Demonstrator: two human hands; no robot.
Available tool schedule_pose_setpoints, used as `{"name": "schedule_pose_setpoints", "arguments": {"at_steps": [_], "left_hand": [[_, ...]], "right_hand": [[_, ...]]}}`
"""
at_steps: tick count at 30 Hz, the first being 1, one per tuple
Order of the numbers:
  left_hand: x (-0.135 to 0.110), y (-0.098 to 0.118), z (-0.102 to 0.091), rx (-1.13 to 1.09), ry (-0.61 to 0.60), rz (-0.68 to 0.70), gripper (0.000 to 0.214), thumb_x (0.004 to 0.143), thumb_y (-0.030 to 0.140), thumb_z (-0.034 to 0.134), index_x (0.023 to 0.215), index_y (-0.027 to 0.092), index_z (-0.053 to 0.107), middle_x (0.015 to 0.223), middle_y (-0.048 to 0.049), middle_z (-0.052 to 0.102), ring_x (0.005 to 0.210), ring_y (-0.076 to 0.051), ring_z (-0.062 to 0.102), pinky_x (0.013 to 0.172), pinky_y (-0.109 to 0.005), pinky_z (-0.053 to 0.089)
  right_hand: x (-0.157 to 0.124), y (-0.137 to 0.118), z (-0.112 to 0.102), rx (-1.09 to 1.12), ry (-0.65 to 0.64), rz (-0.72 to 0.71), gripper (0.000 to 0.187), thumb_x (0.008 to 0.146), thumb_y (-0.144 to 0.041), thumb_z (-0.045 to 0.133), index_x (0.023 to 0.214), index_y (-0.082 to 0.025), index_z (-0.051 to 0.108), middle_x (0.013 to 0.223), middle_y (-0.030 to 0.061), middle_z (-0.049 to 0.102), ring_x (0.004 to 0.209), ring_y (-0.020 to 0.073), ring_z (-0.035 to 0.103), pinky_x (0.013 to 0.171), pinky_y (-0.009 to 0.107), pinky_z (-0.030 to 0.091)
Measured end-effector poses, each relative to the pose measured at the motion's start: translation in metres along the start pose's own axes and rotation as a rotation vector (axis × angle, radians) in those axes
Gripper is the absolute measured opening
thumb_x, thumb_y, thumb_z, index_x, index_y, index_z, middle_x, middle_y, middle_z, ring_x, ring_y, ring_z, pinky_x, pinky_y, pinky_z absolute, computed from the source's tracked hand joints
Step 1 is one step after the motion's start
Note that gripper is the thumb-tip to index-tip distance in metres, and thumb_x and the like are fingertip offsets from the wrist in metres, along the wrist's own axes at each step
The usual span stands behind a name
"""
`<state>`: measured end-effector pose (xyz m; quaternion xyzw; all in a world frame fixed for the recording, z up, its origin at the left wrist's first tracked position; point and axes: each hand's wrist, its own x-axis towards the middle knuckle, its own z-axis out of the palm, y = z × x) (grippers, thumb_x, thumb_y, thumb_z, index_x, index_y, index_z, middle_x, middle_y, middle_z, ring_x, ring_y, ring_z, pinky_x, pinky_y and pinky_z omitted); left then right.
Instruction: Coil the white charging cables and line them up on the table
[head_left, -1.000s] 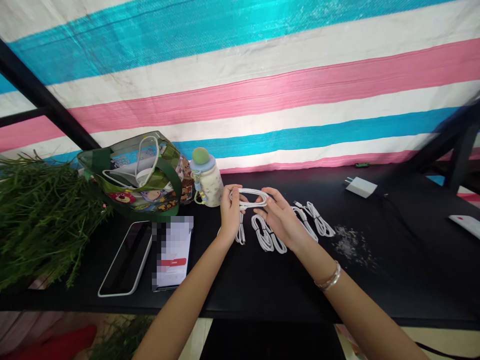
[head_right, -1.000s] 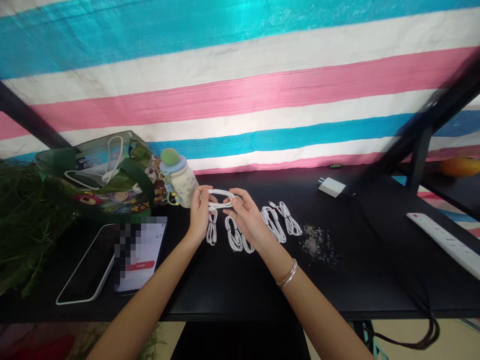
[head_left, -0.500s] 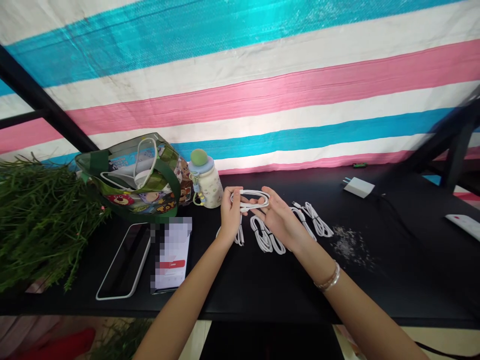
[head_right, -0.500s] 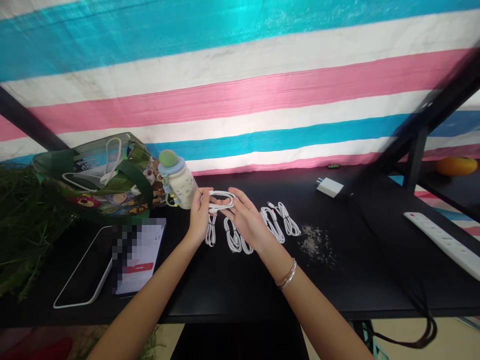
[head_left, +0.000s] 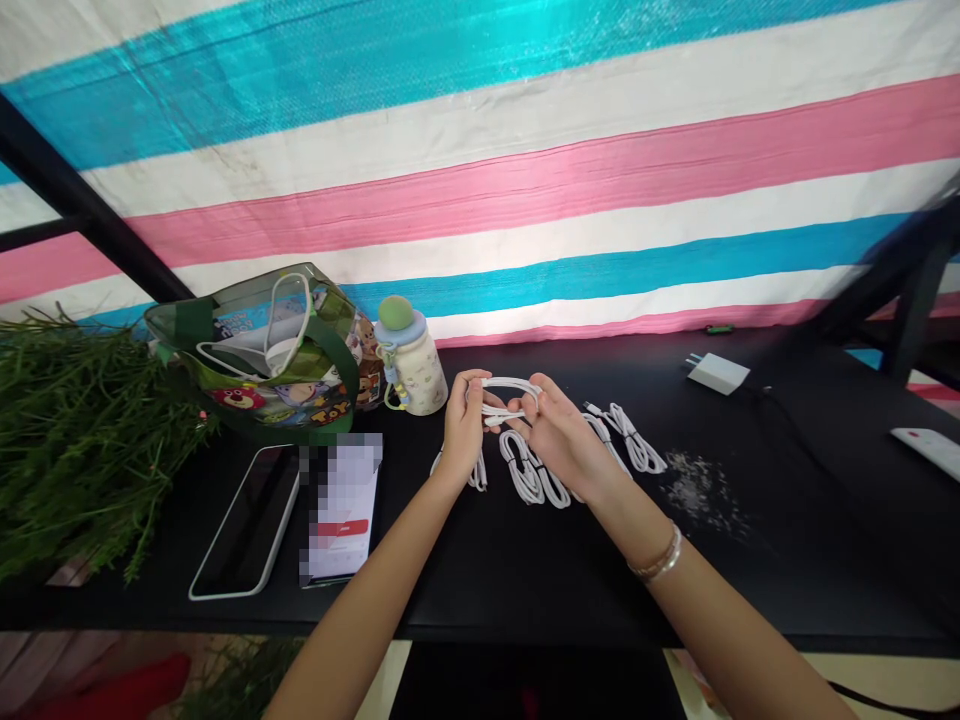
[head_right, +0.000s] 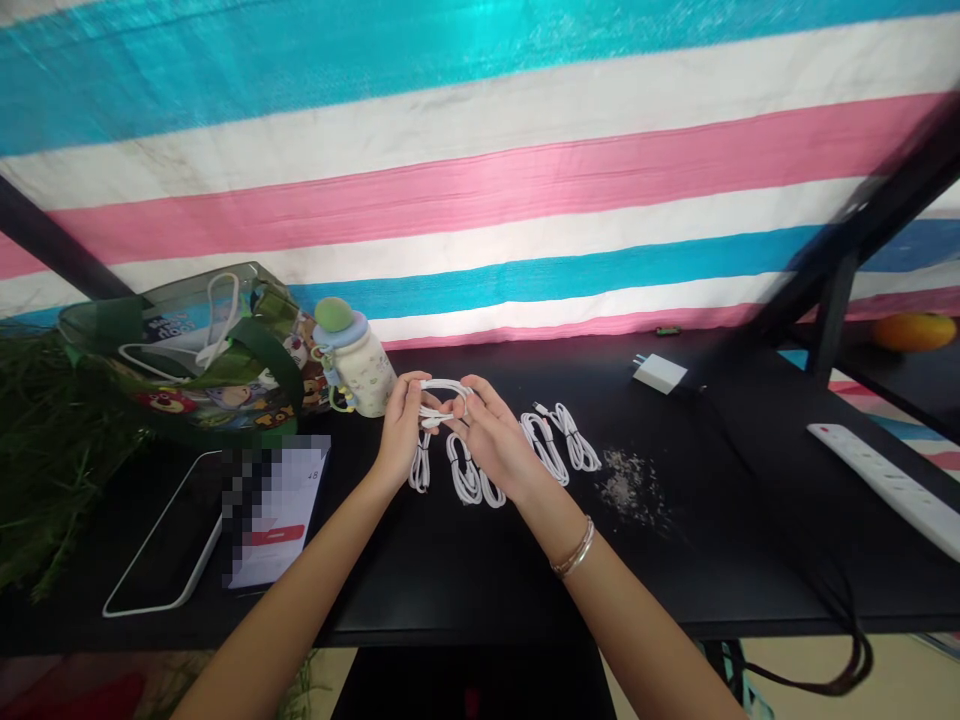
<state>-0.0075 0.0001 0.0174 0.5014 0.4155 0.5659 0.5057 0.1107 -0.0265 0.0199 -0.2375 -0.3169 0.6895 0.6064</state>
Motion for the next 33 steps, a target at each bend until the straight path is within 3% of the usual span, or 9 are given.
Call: {"name": "schedule_pose_setpoints", "arguments": {"at_steps": [7,11,14,23,28,33], "left_hand": [[-0.002,-0.002,0.001,0.081,-0.004,0.063,0.024,0.090,0.042,0.047,0.091,0.018,0.054,0.054,0.0060,0.052,0.043,-0.008,0.050,0.038,-0.015,0.039],[-0.006,-0.005,0.003,0.186,0.033,0.151,0.022,0.092,0.037,0.041,0.093,0.019,0.053,0.054,0.0057,0.054,0.044,-0.010,0.051,0.041,-0.017,0.039],[-0.011,-0.006,0.004,0.341,0.006,0.222,0.019,0.093,0.031,0.039,0.096,0.019,0.053,0.057,0.0047,0.059,0.047,-0.011,0.055,0.048,-0.020,0.042],[-0.022,-0.002,0.007,0.746,-0.112,0.261,0.021,0.092,0.025,0.041,0.105,0.022,0.057,0.074,0.0014,0.072,0.064,-0.016,0.066,0.064,-0.025,0.045],[-0.024,0.002,0.007,0.881,-0.166,0.283,0.022,0.091,0.027,0.043,0.107,0.024,0.059,0.077,0.0021,0.071,0.068,-0.017,0.067,0.063,-0.024,0.043],[-0.023,0.007,0.003,0.851,-0.187,0.309,0.026,0.088,0.031,0.045,0.109,0.024,0.058,0.076,0.0031,0.069,0.065,-0.015,0.064,0.061,-0.023,0.043]], "right_hand": [[0.002,-0.001,-0.001,0.031,0.102,-0.009,0.038,0.053,-0.039,0.086,0.080,-0.027,0.062,0.058,-0.0091,0.053,0.070,0.0109,0.060,0.073,0.024,0.050],[0.004,-0.001,-0.002,0.007,0.136,-0.019,0.023,0.068,-0.039,0.076,0.077,-0.026,0.059,0.054,-0.0088,0.047,0.064,0.0115,0.058,0.069,0.026,0.050],[0.005,0.000,-0.003,-0.010,0.181,-0.012,0.023,0.073,-0.042,0.071,0.072,-0.024,0.055,0.048,-0.0093,0.039,0.053,0.0107,0.050,0.060,0.026,0.047],[0.004,0.006,-0.006,-0.012,0.387,-0.091,0.043,0.053,-0.049,0.081,0.068,-0.023,0.050,0.043,-0.0133,0.025,0.041,0.0060,0.031,0.046,0.021,0.033],[0.003,0.003,-0.007,-0.087,0.443,-0.185,0.040,0.058,-0.049,0.077,0.068,-0.023,0.049,0.042,-0.0141,0.021,0.038,0.0053,0.023,0.043,0.021,0.028],[0.002,-0.001,-0.003,-0.212,0.415,-0.276,0.038,0.063,-0.051,0.072,0.068,-0.023,0.047,0.046,-0.0133,0.024,0.037,0.0041,0.018,0.039,0.020,0.021]]}}
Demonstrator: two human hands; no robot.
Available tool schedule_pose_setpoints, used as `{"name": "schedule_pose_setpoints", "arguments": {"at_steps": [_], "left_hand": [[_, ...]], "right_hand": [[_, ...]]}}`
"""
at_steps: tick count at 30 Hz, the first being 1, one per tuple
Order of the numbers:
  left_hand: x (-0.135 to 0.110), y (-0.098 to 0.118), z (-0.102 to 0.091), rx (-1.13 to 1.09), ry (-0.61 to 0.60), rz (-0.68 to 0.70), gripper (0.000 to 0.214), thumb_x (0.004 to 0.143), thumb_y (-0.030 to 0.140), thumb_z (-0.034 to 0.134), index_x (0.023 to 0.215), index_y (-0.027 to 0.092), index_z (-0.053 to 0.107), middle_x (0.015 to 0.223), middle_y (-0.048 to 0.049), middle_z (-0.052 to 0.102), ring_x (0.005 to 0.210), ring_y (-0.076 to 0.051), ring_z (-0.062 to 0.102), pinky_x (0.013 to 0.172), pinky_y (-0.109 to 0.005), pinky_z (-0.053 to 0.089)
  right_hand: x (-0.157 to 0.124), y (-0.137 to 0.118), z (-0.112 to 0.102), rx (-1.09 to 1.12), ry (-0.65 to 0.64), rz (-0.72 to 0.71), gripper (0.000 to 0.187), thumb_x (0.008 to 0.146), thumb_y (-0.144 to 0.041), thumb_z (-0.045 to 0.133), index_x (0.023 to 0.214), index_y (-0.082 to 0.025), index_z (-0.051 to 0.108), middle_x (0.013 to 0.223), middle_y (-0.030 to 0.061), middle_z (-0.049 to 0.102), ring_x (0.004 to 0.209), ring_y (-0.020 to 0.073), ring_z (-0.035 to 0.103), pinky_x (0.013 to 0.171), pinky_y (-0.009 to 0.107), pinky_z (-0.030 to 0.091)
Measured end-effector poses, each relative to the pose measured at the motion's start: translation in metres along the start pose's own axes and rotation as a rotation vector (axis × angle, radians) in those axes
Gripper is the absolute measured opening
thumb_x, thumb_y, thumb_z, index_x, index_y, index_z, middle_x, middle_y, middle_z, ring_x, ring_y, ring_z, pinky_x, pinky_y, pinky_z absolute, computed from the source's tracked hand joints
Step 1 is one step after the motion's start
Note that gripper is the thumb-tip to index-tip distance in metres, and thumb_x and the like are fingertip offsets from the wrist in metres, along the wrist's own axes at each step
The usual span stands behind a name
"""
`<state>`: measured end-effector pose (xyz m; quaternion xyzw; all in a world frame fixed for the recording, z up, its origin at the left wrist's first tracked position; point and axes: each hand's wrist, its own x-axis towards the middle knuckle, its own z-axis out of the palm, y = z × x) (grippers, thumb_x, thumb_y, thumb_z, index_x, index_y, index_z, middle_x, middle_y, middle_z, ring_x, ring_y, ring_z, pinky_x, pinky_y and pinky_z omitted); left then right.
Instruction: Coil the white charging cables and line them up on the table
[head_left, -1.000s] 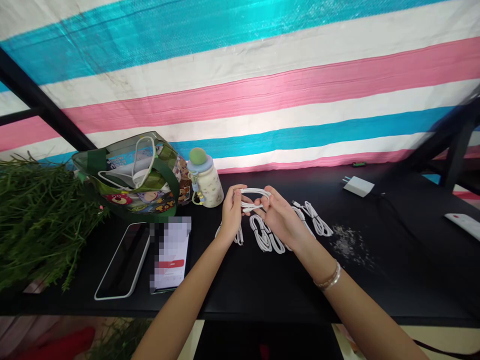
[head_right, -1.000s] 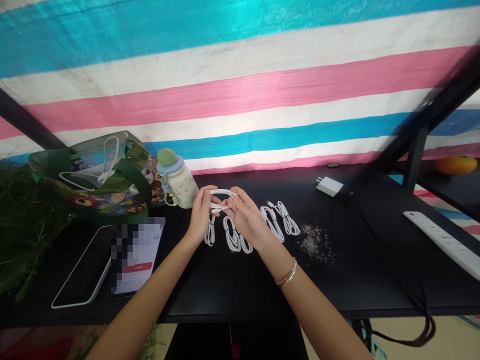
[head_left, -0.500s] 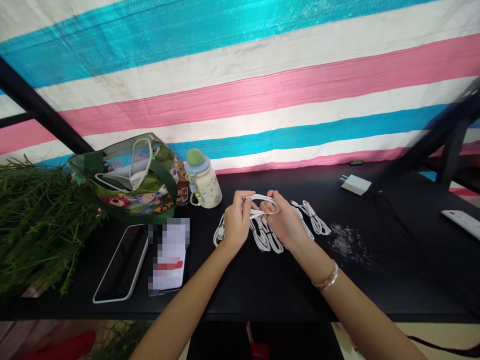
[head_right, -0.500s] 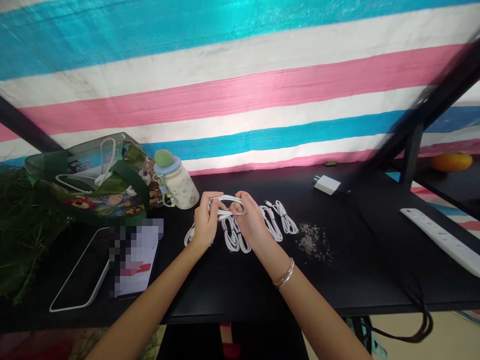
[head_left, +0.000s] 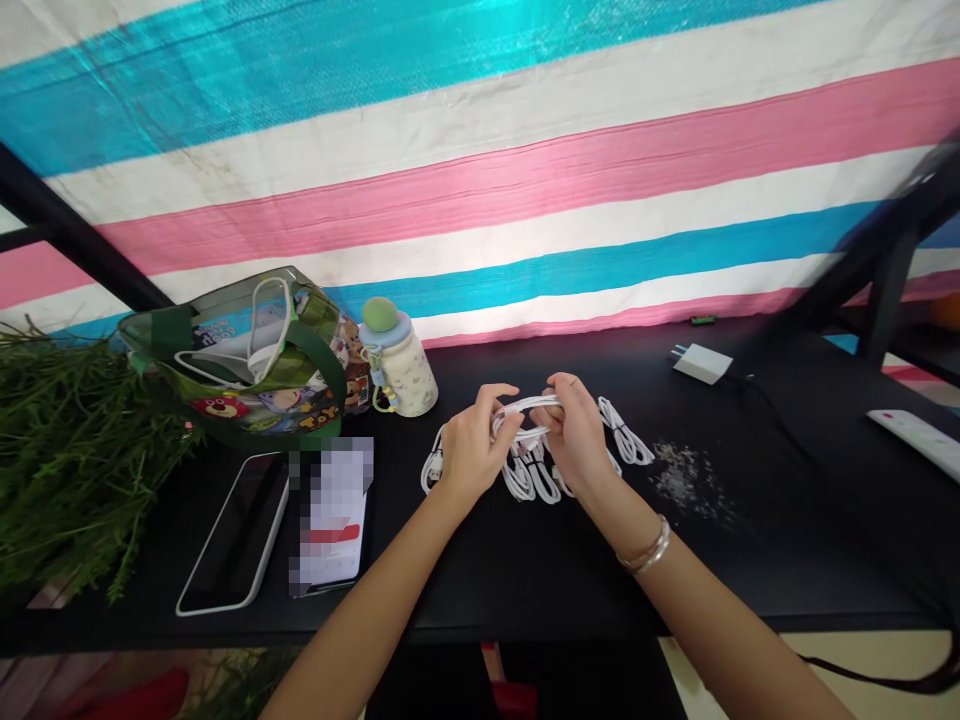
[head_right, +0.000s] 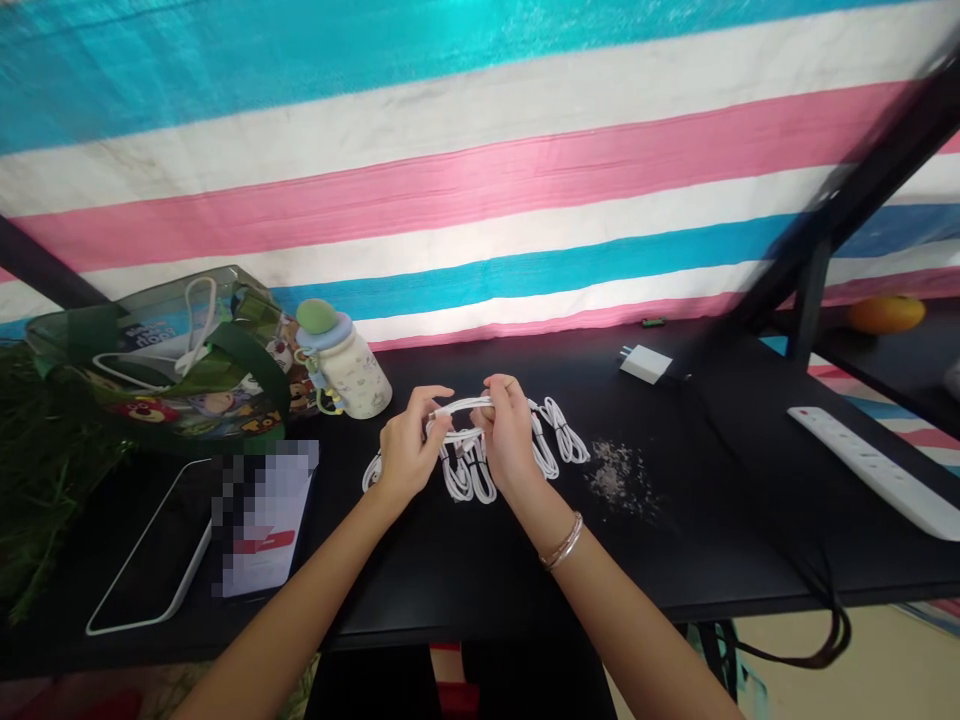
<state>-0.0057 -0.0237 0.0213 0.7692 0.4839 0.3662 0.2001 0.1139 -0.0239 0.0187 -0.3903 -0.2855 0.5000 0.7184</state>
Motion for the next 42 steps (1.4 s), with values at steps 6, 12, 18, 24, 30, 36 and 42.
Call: {"name": "schedule_pose_setpoints", "arguments": {"at_steps": [6,12,18,24,30,36,42], "left_hand": [[0.005,0.003,-0.007,-0.300,-0.139,-0.020,0.033,0.093,0.034,0.032,0.107,0.021,0.059,0.077,0.0002,0.066,0.076,-0.016,0.065,0.069,-0.024,0.048],[0.007,0.006,-0.010,-0.372,-0.412,-0.010,0.034,0.090,0.034,0.042,0.119,0.021,0.053,0.089,-0.0025,0.069,0.091,-0.021,0.064,0.076,-0.029,0.049],[0.006,0.007,-0.012,-0.432,-0.508,0.018,0.040,0.086,0.027,0.052,0.125,0.020,0.046,0.099,-0.0047,0.069,0.095,-0.021,0.064,0.082,-0.030,0.049],[0.008,0.008,-0.013,-0.408,-0.565,-0.036,0.038,0.083,0.027,0.057,0.120,0.018,0.054,0.099,-0.0047,0.071,0.091,-0.022,0.066,0.082,-0.031,0.049],[0.008,0.009,-0.009,-0.331,-0.546,-0.049,0.019,0.084,0.027,0.054,0.098,0.017,0.063,0.087,-0.0023,0.070,0.080,-0.019,0.064,0.074,-0.027,0.048],[0.005,0.011,-0.004,-0.214,-0.454,-0.050,0.016,0.089,0.031,0.046,0.085,0.020,0.057,0.073,0.0006,0.064,0.069,-0.018,0.060,0.068,-0.027,0.046],[0.003,0.012,-0.001,-0.304,-0.469,-0.045,0.009,0.087,0.026,0.048,0.092,0.021,0.054,0.079,0.0013,0.066,0.074,-0.018,0.062,0.075,-0.028,0.047]], "right_hand": [[-0.008,-0.007,0.004,-0.215,-0.113,-0.184,0.034,0.073,-0.051,0.065,0.070,-0.023,0.047,0.048,-0.0118,0.027,0.037,0.0049,0.017,0.036,0.022,0.015],[-0.008,-0.013,0.000,-0.284,-0.112,-0.239,0.026,0.078,-0.047,0.061,0.072,-0.024,0.050,0.053,-0.0089,0.034,0.038,0.0066,0.025,0.037,0.023,0.022],[-0.014,-0.019,0.002,-0.366,-0.086,-0.304,0.022,0.076,-0.042,0.063,0.071,-0.024,0.051,0.058,-0.0048,0.045,0.044,0.0091,0.037,0.038,0.023,0.029],[-0.016,-0.023,0.005,-0.404,-0.139,-0.307,0.022,0.074,-0.040,0.064,0.067,-0.023,0.053,0.066,-0.0027,0.049,0.042,0.0078,0.039,0.036,0.024,0.032],[-0.016,-0.022,0.006,-0.419,-0.137,-0.306,0.020,0.073,-0.039,0.065,0.066,-0.023,0.055,0.060,-0.0041,0.051,0.041,0.0084,0.043,0.036,0.023,0.033],[-0.014,-0.018,0.005,-0.400,-0.072,-0.302,0.020,0.075,-0.040,0.064,0.069,-0.024,0.054,0.057,-0.0054,0.049,0.038,0.0077,0.040,0.034,0.023,0.027],[-0.015,-0.016,0.003,-0.404,-0.053,-0.310,0.021,0.078,-0.040,0.063,0.071,-0.024,0.052,0.049,-0.0073,0.045,0.034,0.0078,0.035,0.034,0.025,0.024]]}}
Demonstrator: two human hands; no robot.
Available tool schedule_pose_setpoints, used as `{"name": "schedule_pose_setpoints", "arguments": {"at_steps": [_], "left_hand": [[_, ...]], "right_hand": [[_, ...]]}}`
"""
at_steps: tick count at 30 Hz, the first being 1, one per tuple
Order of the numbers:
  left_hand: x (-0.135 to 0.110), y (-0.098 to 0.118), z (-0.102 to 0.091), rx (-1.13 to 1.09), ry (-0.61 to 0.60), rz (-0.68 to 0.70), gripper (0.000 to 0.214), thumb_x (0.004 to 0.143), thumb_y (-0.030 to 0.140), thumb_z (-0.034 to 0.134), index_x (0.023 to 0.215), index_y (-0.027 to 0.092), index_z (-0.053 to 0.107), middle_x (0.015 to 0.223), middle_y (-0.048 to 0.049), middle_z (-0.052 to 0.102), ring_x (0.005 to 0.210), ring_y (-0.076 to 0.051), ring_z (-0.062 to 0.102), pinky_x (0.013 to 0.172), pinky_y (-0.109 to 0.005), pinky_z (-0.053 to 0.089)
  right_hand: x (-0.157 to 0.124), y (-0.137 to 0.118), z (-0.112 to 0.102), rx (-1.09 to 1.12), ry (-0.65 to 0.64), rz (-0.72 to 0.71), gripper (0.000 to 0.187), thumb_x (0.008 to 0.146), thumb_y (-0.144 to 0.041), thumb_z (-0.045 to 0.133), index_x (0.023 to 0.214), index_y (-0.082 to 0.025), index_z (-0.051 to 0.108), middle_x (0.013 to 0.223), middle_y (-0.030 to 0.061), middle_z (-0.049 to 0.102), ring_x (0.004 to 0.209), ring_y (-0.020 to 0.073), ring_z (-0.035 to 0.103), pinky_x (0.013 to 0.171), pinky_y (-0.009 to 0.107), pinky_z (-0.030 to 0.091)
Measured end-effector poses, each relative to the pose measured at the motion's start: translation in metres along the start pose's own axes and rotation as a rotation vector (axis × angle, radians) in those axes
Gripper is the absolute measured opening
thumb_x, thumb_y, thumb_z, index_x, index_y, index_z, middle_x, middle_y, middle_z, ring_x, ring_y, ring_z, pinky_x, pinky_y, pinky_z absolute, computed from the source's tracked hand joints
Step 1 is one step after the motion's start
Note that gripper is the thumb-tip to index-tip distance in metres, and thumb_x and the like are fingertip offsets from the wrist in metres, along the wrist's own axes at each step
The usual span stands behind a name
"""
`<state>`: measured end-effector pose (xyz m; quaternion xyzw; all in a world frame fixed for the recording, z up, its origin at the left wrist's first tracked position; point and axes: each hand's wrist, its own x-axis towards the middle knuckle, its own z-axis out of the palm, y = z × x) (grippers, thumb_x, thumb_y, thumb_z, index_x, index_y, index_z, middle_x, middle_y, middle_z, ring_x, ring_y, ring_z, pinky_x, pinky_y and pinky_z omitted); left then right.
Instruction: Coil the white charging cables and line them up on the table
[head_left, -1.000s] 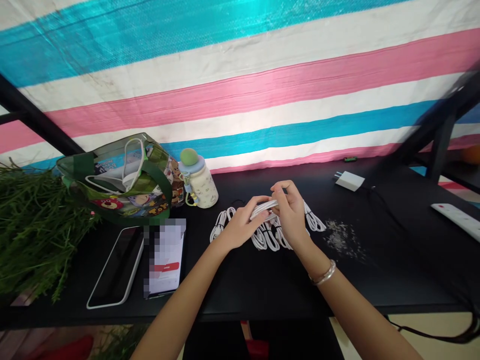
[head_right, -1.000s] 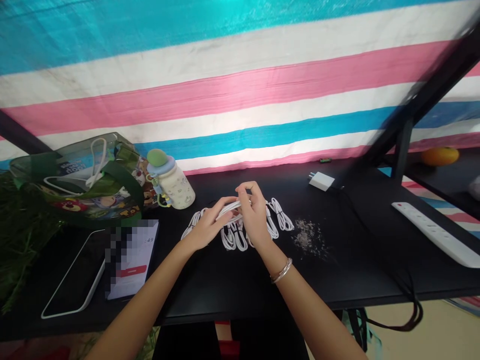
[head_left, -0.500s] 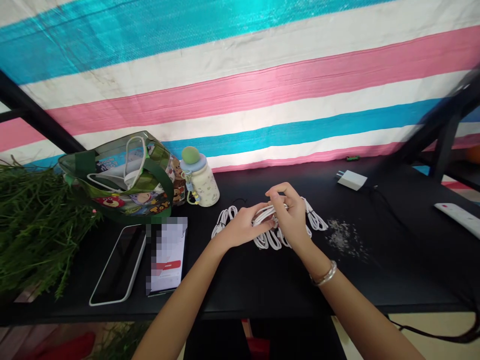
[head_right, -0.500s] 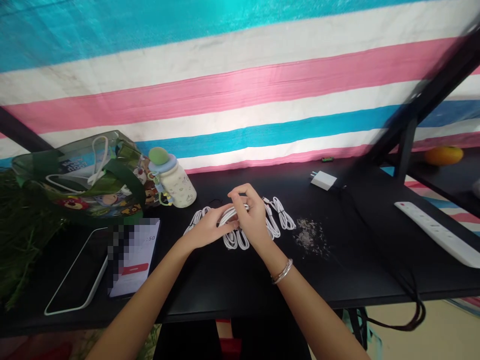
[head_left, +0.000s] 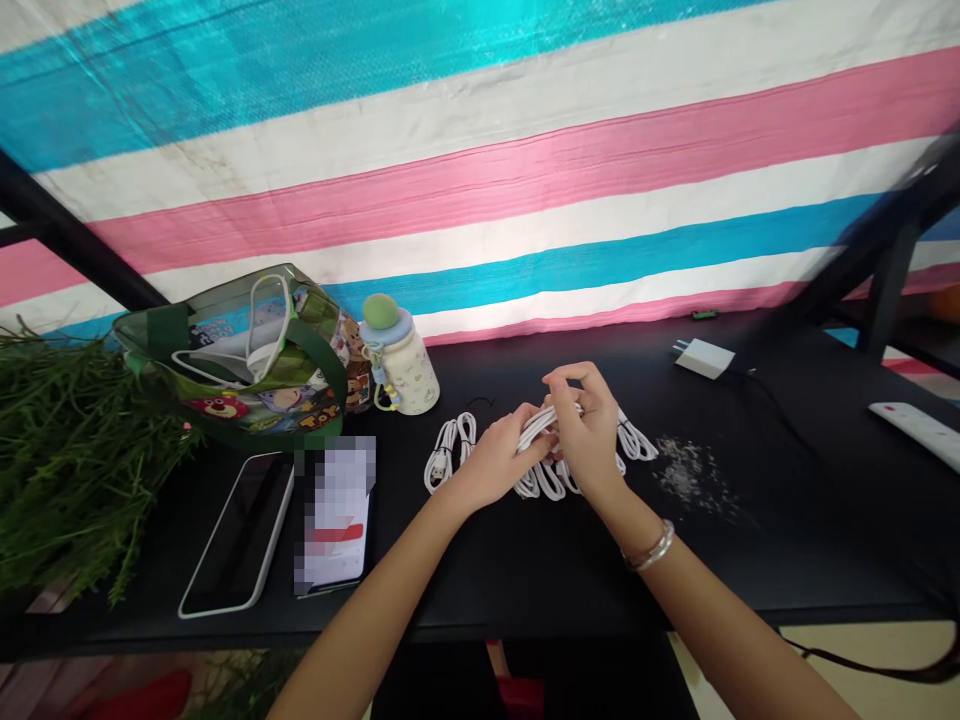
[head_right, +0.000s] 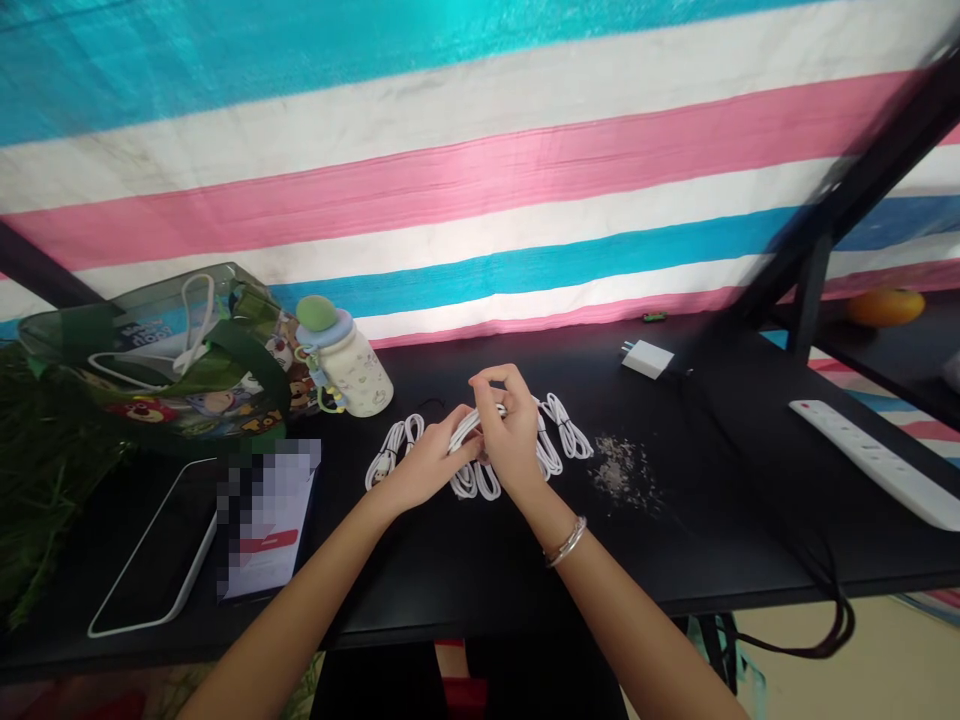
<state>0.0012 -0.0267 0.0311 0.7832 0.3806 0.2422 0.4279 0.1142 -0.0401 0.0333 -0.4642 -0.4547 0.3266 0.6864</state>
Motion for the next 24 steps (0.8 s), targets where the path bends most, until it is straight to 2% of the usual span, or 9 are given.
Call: {"name": "schedule_pose_setpoints", "arguments": {"at_steps": [4,12,15,21,24], "left_hand": [[0.0005,-0.0025,0.0010,-0.012,-0.020,-0.045,0.019,0.084,0.026,0.055,0.102,0.020,0.054,0.084,0.0004,0.068,0.077,-0.019,0.064,0.073,-0.028,0.046],[0.0021,-0.0006,-0.0001,0.052,0.023,-0.041,0.009,0.082,0.025,0.056,0.090,0.020,0.057,0.078,0.0013,0.067,0.072,-0.018,0.063,0.066,-0.024,0.043],[0.0017,-0.0007,0.0001,0.058,0.020,-0.036,0.009,0.084,0.026,0.054,0.091,0.020,0.055,0.074,0.0022,0.066,0.067,-0.018,0.062,0.063,-0.025,0.043],[0.0017,0.0001,0.0020,-0.008,-0.016,-0.063,0.016,0.086,0.023,0.051,0.101,0.021,0.050,0.078,0.0018,0.070,0.070,-0.018,0.065,0.065,-0.025,0.044],[0.0017,0.0025,0.0027,0.023,0.015,-0.099,0.019,0.085,0.023,0.052,0.103,0.023,0.046,0.073,0.0039,0.069,0.068,-0.018,0.066,0.064,-0.026,0.044]], "right_hand": [[0.0004,0.0005,0.0003,-0.015,0.013,-0.039,0.021,0.078,-0.040,0.062,0.070,-0.024,0.052,0.049,-0.0071,0.044,0.037,0.0084,0.037,0.037,0.025,0.026],[-0.0001,0.0024,0.0000,-0.044,0.006,-0.036,0.018,0.078,-0.039,0.061,0.071,-0.024,0.055,0.050,-0.0065,0.046,0.039,0.0093,0.040,0.037,0.024,0.027],[-0.0002,0.0031,0.0001,-0.014,0.015,-0.016,0.020,0.078,-0.041,0.063,0.072,-0.024,0.054,0.048,-0.0070,0.046,0.037,0.0089,0.039,0.037,0.024,0.028],[0.0004,0.0029,-0.0003,-0.026,0.091,-0.015,0.020,0.079,-0.041,0.062,0.075,-0.024,0.053,0.048,-0.0068,0.048,0.033,0.0076,0.035,0.033,0.024,0.022],[0.0012,0.0022,-0.0006,-0.019,0.122,-0.016,0.022,0.079,-0.043,0.063,0.075,-0.024,0.052,0.047,-0.0073,0.047,0.033,0.0076,0.035,0.034,0.024,0.022]]}}
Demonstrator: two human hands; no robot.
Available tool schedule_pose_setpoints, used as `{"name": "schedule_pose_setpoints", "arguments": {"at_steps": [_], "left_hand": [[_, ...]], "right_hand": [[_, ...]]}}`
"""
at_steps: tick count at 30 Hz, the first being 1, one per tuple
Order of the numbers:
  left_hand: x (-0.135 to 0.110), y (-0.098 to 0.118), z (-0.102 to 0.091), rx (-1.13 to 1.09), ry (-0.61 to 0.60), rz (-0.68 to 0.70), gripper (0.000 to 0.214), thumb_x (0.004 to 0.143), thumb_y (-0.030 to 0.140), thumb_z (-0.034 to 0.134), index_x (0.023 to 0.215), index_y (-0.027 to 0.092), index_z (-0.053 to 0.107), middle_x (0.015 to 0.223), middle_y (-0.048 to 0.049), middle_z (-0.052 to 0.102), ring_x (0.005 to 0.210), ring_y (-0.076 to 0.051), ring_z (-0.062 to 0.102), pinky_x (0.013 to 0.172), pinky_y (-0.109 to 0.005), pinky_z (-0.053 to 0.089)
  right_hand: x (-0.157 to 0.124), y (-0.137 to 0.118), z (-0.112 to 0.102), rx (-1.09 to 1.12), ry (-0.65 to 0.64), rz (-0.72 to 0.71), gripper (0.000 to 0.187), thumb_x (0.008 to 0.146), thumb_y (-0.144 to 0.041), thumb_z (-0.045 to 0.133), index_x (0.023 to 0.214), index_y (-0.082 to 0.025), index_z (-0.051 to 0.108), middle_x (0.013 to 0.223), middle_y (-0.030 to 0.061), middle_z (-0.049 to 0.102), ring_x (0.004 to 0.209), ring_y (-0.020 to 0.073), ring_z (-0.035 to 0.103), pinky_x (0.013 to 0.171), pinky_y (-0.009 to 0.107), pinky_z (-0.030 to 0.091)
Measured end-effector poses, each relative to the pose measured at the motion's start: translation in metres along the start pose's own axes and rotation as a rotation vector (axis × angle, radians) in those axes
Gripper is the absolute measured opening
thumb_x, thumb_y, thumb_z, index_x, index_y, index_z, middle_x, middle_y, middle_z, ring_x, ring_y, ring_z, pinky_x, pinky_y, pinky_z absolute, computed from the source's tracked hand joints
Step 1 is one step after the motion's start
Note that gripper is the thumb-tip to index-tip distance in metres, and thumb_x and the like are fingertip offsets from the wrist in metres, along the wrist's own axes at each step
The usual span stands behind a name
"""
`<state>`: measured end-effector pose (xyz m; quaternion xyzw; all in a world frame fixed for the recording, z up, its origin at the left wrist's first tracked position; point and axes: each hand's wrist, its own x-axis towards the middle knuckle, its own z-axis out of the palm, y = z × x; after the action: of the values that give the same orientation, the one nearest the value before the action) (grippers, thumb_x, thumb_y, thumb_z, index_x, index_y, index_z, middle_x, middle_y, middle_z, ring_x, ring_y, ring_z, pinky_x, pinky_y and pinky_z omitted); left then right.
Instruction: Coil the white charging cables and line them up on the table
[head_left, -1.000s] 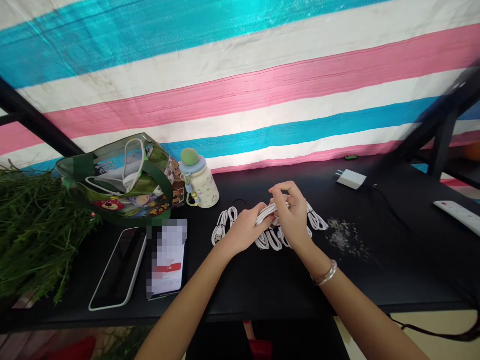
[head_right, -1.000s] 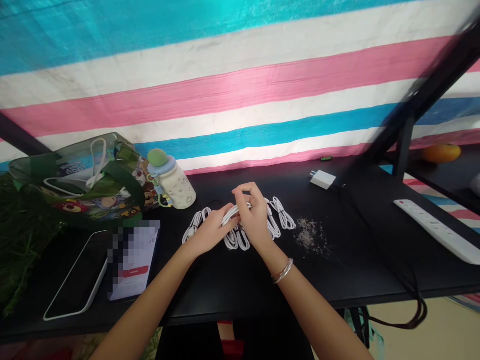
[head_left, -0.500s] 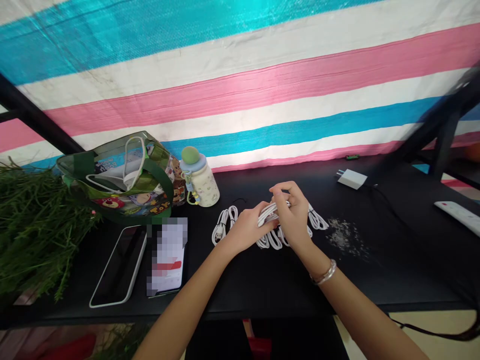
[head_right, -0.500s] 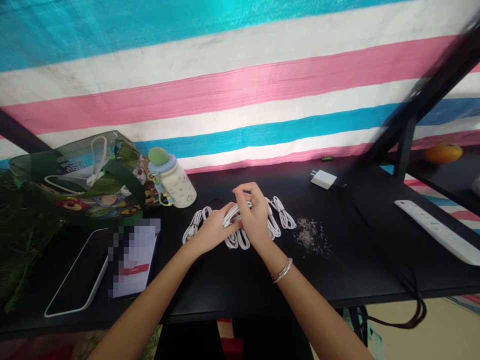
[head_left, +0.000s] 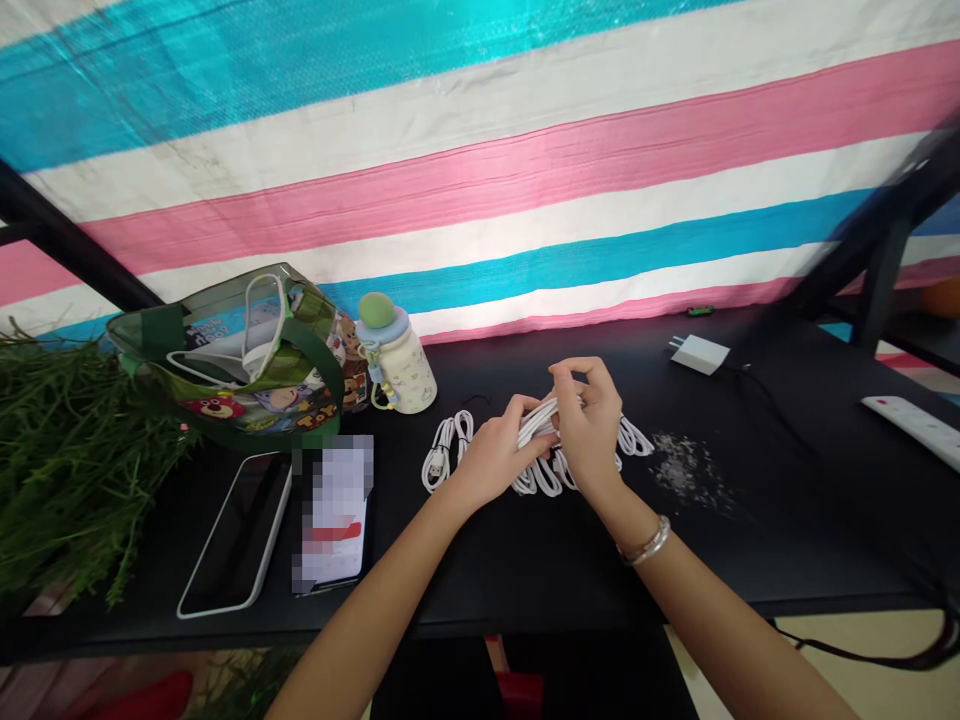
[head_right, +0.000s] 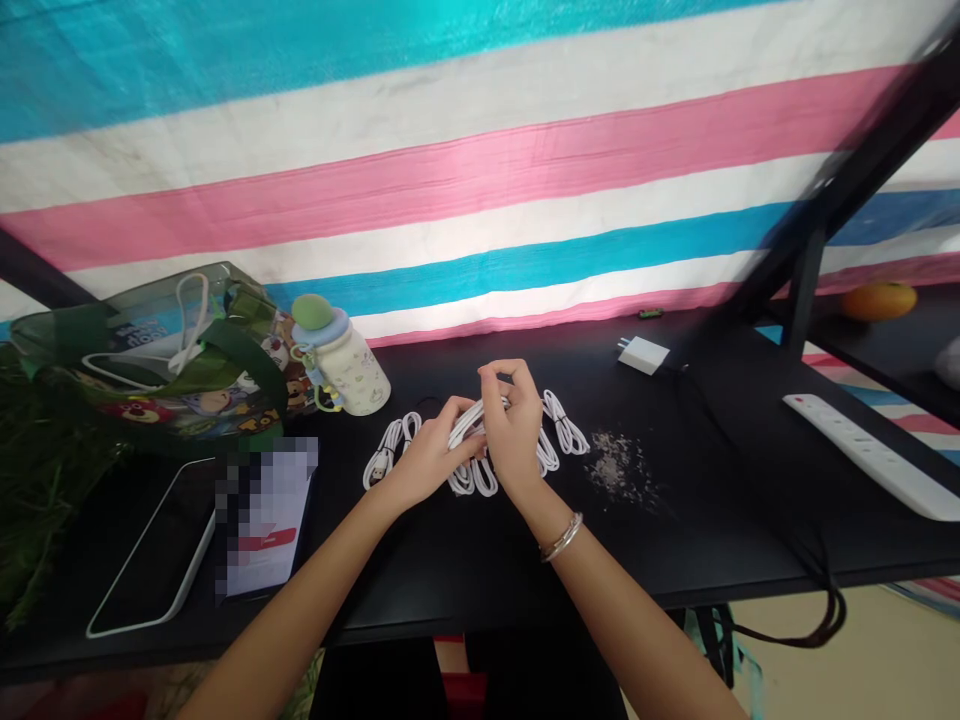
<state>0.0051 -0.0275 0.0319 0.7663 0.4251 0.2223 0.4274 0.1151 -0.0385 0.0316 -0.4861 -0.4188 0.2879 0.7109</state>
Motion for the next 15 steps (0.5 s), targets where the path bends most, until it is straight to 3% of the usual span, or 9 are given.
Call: {"name": "schedule_pose_setpoints", "arguments": {"at_steps": [5,11,15], "left_hand": [[-0.0015,0.0035,-0.0001,0.077,0.067,-0.017,0.019,0.085,0.025,0.054,0.101,0.025,0.044,0.066,0.0076,0.068,0.063,-0.018,0.065,0.061,-0.025,0.041],[-0.0025,-0.0001,0.0027,0.083,0.117,0.037,0.019,0.090,0.031,0.046,0.107,0.025,0.048,0.058,0.0090,0.063,0.058,-0.016,0.064,0.059,-0.024,0.039],[-0.0028,-0.0020,0.0035,0.128,0.151,0.046,0.021,0.092,0.033,0.040,0.109,0.025,0.050,0.057,0.0089,0.062,0.059,-0.016,0.064,0.060,-0.023,0.040]], "right_hand": [[0.0034,0.0004,0.0002,0.026,0.006,0.057,0.024,0.077,-0.045,0.062,0.074,-0.025,0.050,0.041,-0.0105,0.038,0.032,0.0082,0.034,0.034,0.024,0.022],[0.0072,0.0039,0.0010,0.077,0.012,0.162,0.025,0.074,-0.045,0.063,0.073,-0.024,0.049,0.042,-0.0114,0.036,0.033,0.0068,0.031,0.036,0.023,0.021],[0.0075,0.0053,0.0007,0.070,-0.013,0.158,0.024,0.076,-0.043,0.061,0.073,-0.023,0.048,0.041,-0.0122,0.034,0.033,0.0066,0.029,0.036,0.022,0.019]]}}
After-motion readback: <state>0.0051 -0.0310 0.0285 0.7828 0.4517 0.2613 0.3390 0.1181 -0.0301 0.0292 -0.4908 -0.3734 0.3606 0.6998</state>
